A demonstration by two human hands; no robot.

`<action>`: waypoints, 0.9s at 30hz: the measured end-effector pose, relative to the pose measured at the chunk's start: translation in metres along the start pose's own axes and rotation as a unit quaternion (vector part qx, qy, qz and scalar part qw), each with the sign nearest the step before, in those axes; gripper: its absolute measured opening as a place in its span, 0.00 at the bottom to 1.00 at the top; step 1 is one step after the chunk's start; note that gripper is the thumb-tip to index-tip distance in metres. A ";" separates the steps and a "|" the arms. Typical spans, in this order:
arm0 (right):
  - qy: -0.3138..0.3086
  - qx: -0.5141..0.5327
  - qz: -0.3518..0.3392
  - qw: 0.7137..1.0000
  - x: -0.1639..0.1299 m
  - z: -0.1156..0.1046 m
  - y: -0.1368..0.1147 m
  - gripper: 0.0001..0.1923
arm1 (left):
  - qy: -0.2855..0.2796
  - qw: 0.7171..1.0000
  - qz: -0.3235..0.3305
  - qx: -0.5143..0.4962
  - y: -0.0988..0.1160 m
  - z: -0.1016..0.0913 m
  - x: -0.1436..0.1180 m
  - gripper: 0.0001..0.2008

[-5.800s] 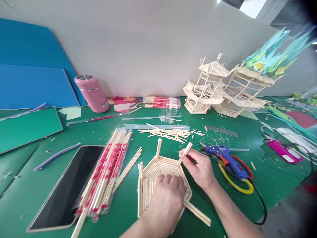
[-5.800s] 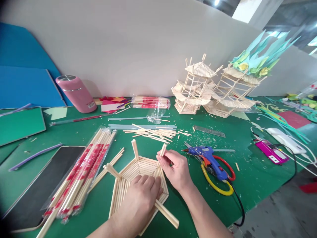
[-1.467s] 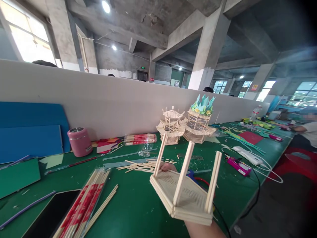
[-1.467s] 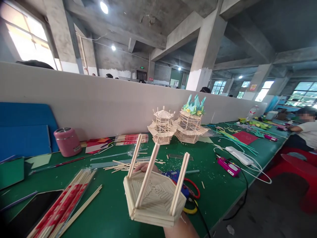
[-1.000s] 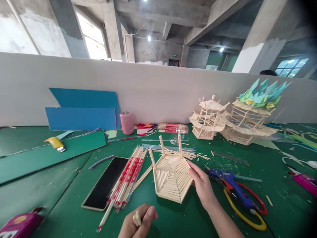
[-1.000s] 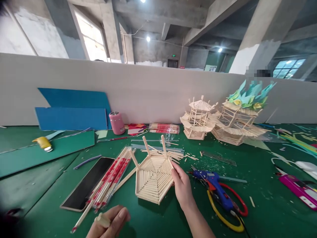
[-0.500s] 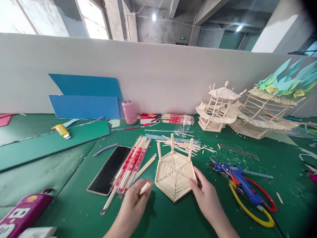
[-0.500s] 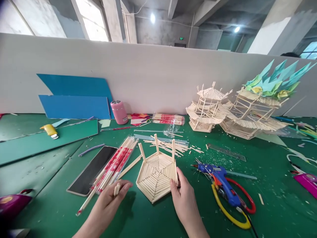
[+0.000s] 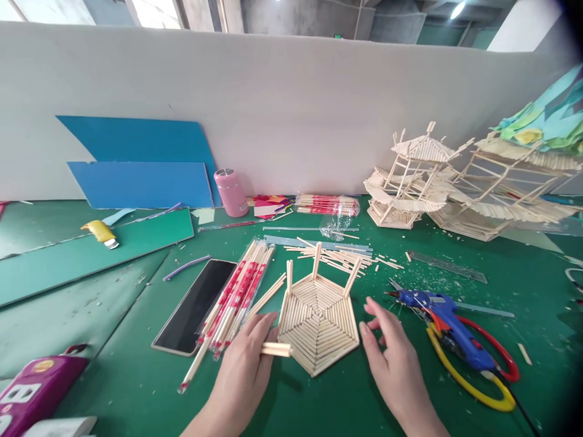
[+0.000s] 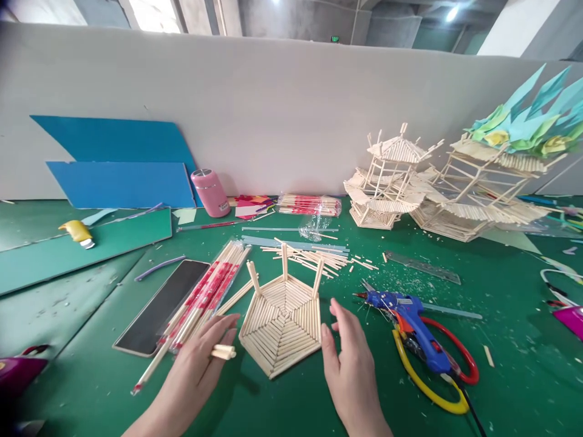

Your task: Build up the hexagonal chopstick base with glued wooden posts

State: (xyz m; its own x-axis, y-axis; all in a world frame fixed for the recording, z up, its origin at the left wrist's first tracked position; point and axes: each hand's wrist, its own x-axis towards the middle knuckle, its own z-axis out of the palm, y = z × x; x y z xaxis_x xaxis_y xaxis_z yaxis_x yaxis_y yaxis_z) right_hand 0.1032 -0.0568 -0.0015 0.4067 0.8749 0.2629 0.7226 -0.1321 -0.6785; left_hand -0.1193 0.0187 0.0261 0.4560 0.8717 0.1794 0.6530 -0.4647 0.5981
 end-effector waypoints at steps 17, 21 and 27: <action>-0.110 0.363 0.118 0.918 0.007 0.002 -0.051 0.09 | -0.171 0.965 -0.030 -0.196 0.048 0.003 0.005 0.10; -0.099 0.445 0.228 0.860 0.021 0.003 -0.046 0.12 | -0.147 0.960 -0.067 -0.229 0.036 -0.009 0.002 0.10; -0.145 0.247 0.006 0.958 0.018 0.002 -0.061 0.06 | -0.120 0.965 -0.031 -0.232 0.035 -0.010 0.008 0.10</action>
State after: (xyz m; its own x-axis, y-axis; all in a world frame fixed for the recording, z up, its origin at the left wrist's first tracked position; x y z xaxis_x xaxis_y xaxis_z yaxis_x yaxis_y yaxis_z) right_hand 0.0656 -0.0319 0.0429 0.1894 0.9767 0.1007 0.3371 0.0316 -0.9409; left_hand -0.0986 0.0107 0.0564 0.5881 0.8085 -0.0217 0.3691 -0.2444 0.8967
